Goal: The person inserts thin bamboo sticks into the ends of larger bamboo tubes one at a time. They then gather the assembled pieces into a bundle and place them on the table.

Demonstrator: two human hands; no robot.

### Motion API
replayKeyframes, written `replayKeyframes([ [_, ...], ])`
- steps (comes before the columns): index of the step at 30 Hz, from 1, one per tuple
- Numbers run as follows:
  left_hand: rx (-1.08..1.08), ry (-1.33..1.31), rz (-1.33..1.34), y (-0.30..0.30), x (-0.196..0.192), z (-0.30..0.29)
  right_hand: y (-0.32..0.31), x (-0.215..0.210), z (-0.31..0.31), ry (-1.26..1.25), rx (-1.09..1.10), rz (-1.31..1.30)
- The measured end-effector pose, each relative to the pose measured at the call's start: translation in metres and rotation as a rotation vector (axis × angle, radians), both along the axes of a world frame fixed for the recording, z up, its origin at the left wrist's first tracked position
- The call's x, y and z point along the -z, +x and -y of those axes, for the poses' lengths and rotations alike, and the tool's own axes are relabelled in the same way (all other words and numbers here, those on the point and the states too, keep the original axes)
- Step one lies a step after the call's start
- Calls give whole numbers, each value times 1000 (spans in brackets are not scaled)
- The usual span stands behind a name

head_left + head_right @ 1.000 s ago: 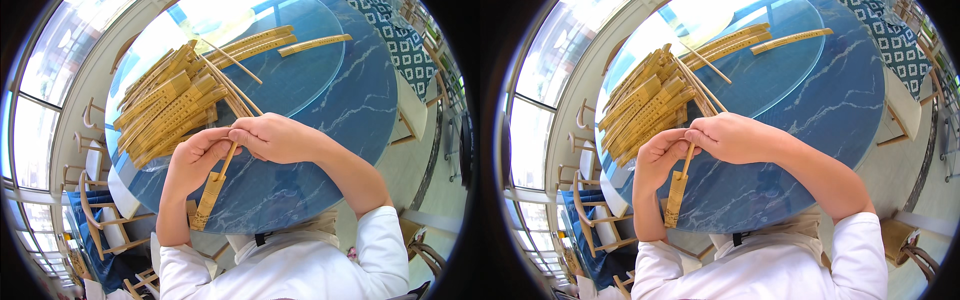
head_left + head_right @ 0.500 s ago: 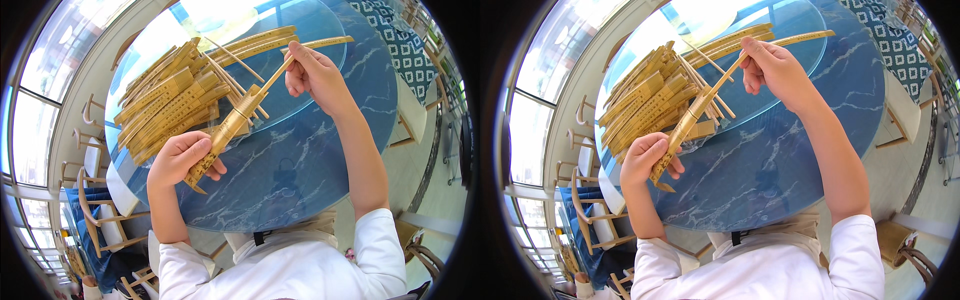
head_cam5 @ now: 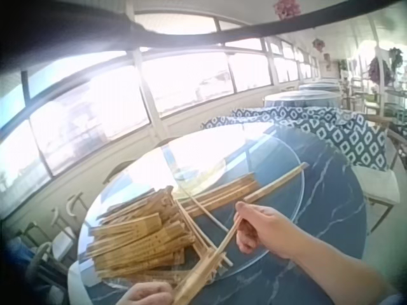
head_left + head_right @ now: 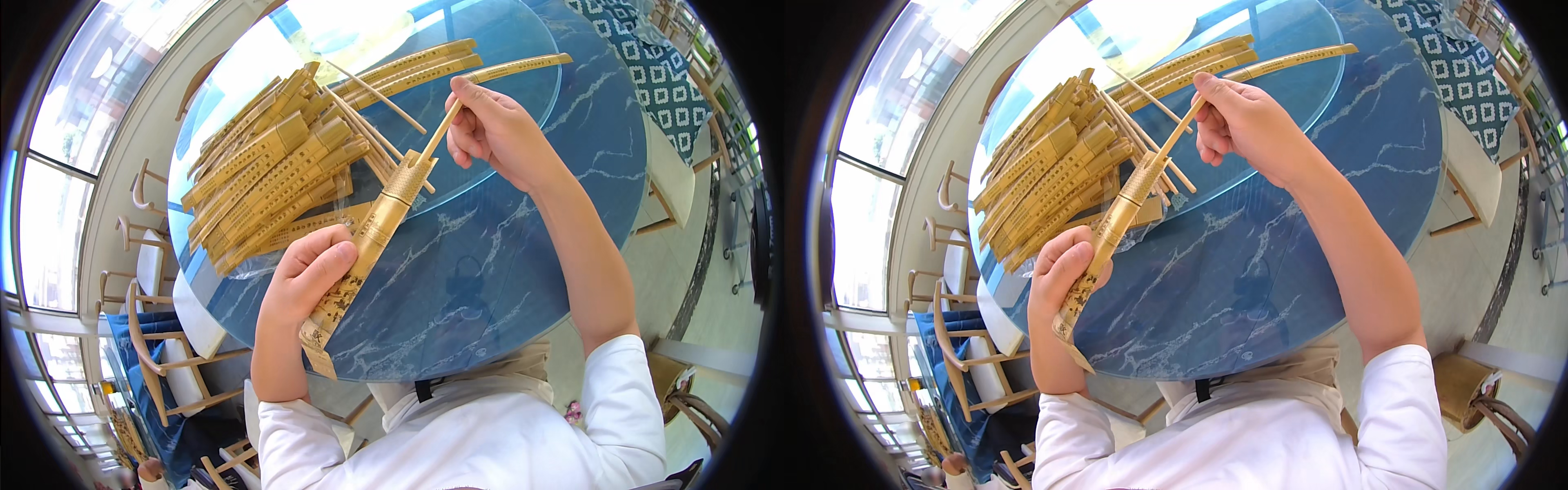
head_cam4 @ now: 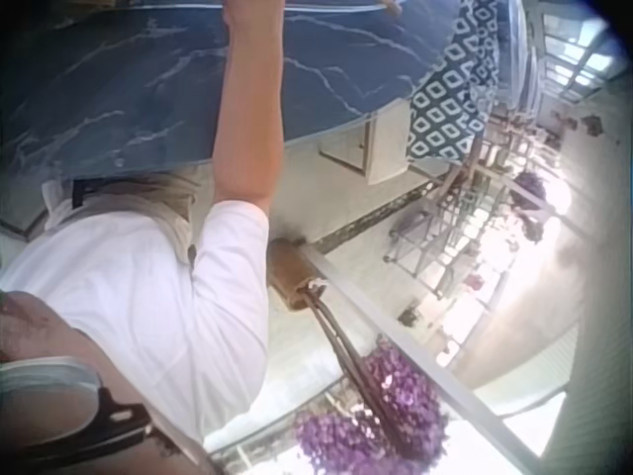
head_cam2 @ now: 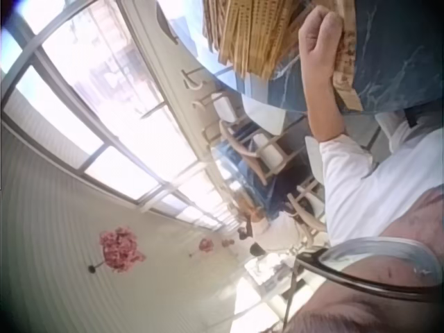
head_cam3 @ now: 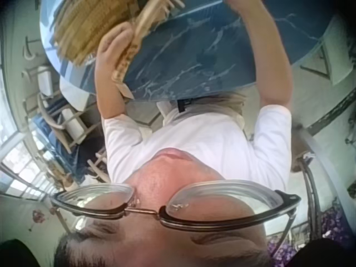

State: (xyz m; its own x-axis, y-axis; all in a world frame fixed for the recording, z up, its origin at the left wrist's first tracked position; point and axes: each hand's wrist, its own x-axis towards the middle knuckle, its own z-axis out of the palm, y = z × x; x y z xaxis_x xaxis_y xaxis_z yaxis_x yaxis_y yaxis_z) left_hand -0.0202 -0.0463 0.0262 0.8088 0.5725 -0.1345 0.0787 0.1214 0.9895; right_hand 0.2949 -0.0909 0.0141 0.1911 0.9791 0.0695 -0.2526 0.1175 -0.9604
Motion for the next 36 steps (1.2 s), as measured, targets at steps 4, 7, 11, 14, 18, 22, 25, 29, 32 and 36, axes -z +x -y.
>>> replayKeyframes([
  [4,101,70,-141,5,-5,-7,11,-2,1,62,84,147],
  [7,91,78,-187,16,-2,-12,26,-1,2,94,131,223],
  [11,137,61,-134,15,2,-8,18,-4,4,33,79,201],
  [14,157,18,-120,17,0,-4,18,-2,3,31,78,210],
  [18,168,-60,-319,26,-20,0,33,-4,6,61,161,310],
  [22,170,39,-366,29,-16,-1,27,-5,9,26,58,362],
  [25,132,48,-306,34,-7,3,13,2,7,-24,-158,399],
  [29,40,316,-339,36,11,2,-3,4,8,-109,-281,390],
  [32,-22,423,-387,34,15,1,-10,-3,13,-29,-38,592],
  [36,-117,596,-371,28,15,-7,2,-3,7,37,304,694],
])
